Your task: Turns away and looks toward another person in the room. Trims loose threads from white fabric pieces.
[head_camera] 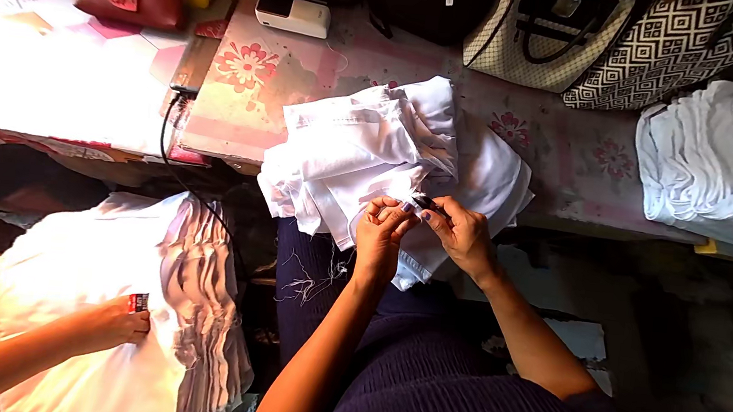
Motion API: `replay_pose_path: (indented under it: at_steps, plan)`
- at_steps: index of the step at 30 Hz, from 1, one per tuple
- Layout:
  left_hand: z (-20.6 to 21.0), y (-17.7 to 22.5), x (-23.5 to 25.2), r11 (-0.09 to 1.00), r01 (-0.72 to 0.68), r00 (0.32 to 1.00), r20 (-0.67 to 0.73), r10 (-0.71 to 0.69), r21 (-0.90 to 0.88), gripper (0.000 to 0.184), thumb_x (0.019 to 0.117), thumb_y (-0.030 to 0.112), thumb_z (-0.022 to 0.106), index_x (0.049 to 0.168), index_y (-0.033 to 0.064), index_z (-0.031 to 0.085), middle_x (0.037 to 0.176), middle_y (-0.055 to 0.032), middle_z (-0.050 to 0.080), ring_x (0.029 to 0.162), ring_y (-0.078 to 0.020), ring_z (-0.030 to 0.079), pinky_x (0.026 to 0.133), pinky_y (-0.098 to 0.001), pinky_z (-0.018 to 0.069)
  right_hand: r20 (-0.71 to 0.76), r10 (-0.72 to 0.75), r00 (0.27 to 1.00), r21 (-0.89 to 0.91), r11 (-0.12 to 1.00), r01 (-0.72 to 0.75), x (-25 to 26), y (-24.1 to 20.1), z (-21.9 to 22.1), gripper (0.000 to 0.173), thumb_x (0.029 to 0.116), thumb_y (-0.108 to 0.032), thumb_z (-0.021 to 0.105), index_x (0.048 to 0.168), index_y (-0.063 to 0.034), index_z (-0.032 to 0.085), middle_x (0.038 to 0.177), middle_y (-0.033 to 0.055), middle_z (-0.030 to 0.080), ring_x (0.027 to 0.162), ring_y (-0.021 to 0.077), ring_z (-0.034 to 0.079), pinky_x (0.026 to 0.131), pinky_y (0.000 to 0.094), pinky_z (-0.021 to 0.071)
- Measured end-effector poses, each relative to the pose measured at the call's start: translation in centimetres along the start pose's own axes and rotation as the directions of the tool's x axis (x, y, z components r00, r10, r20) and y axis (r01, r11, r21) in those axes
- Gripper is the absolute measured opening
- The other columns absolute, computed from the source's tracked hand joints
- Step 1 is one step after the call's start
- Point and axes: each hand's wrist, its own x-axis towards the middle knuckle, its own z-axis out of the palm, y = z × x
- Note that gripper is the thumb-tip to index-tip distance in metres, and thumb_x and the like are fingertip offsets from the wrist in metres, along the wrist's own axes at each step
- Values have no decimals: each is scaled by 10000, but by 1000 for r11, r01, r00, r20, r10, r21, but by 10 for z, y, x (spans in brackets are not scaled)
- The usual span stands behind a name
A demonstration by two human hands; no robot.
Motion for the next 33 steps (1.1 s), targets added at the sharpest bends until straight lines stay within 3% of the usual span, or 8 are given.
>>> replay_pose_path:
  at_steps: [28,33]
  plan:
    - [-1,0,0,999,-43,999,-1,43,32,195,929,-151,573,973,39,584,768,-64,716,715,-168,729,762,-332,629,-32,-63,998,-79,995,60,6,-2,5,306,1017,-321,617,978,-37,724,688,63,651,576,176,615,523,351,477]
    - [-1,0,0,1000,-26,1000,-6,26,16,189,940,-146,558,970,38,583,771,-66,713,711,-166,726,752,-326,628,-73,0,997,17,1000,1,6,-2,0,297,1030,-293,608,1004,-21,723,712,61,657,592,135,602,557,311,491]
